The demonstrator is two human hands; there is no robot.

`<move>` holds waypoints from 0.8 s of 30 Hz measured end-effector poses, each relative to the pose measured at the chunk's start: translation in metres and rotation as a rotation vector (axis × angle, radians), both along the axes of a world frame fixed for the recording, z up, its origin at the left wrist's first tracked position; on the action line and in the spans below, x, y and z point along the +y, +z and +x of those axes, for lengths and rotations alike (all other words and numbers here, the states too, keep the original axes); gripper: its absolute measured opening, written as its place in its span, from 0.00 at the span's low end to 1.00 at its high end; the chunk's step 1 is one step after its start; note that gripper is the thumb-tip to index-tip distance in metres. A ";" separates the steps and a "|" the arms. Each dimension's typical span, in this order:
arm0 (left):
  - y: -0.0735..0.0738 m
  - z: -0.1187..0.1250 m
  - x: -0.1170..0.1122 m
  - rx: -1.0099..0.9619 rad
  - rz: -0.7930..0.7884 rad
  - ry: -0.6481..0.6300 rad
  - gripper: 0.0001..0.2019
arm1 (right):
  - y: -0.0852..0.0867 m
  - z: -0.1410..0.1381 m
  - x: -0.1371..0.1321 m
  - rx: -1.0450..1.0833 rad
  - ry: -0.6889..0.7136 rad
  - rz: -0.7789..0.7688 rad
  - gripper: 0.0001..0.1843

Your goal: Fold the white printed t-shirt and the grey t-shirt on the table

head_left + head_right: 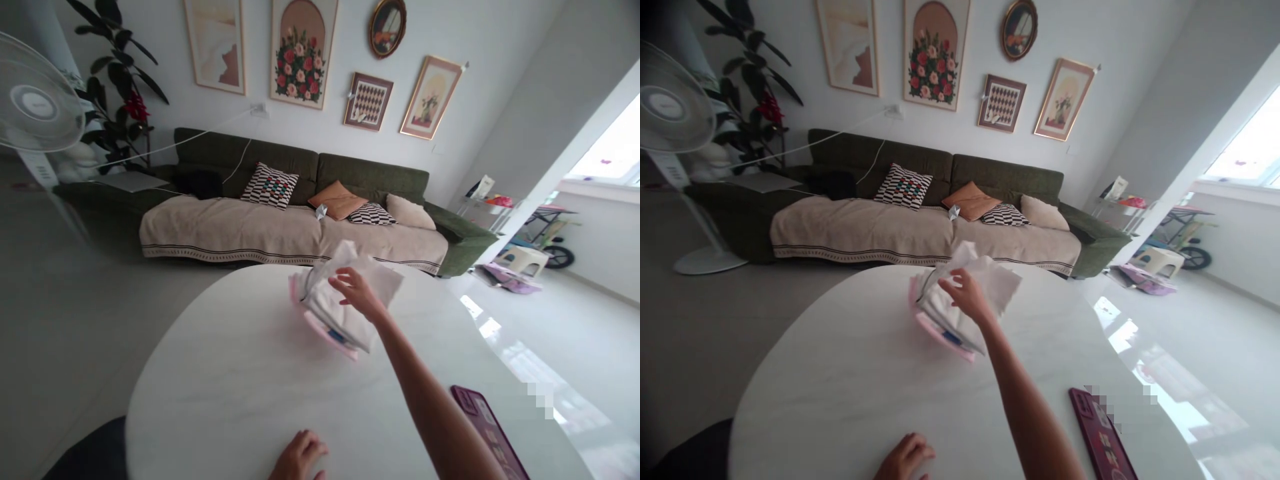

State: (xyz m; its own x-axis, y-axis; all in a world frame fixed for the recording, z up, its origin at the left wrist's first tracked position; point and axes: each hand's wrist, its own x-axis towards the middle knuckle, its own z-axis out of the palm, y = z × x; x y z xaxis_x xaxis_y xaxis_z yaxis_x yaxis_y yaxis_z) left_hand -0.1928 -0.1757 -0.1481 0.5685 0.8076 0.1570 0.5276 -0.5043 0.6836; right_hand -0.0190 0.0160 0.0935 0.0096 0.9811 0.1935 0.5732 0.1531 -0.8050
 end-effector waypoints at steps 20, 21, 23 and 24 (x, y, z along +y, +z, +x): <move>-0.040 -0.116 -0.005 0.327 0.720 0.518 0.20 | -0.192 -0.169 -0.063 0.062 -0.111 -0.188 0.15; -0.044 -0.119 -0.007 0.388 0.758 0.482 0.21 | -0.192 -0.173 -0.064 0.054 -0.086 -0.187 0.14; -0.047 -0.123 -0.008 0.453 0.807 0.433 0.24 | -0.190 -0.174 -0.062 0.034 -0.073 -0.171 0.14; -0.046 -0.124 -0.008 0.462 0.822 0.423 0.25 | -0.186 -0.172 -0.059 0.019 -0.091 -0.157 0.14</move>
State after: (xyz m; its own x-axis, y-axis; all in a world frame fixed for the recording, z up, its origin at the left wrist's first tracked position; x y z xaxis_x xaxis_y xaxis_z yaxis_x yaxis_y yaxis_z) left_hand -0.3167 -0.1836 -0.1943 0.4081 0.6975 0.5891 0.8940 -0.4361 -0.1029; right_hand -0.1913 -0.0432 -0.0928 0.1015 0.9941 0.0371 0.5631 -0.0267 -0.8260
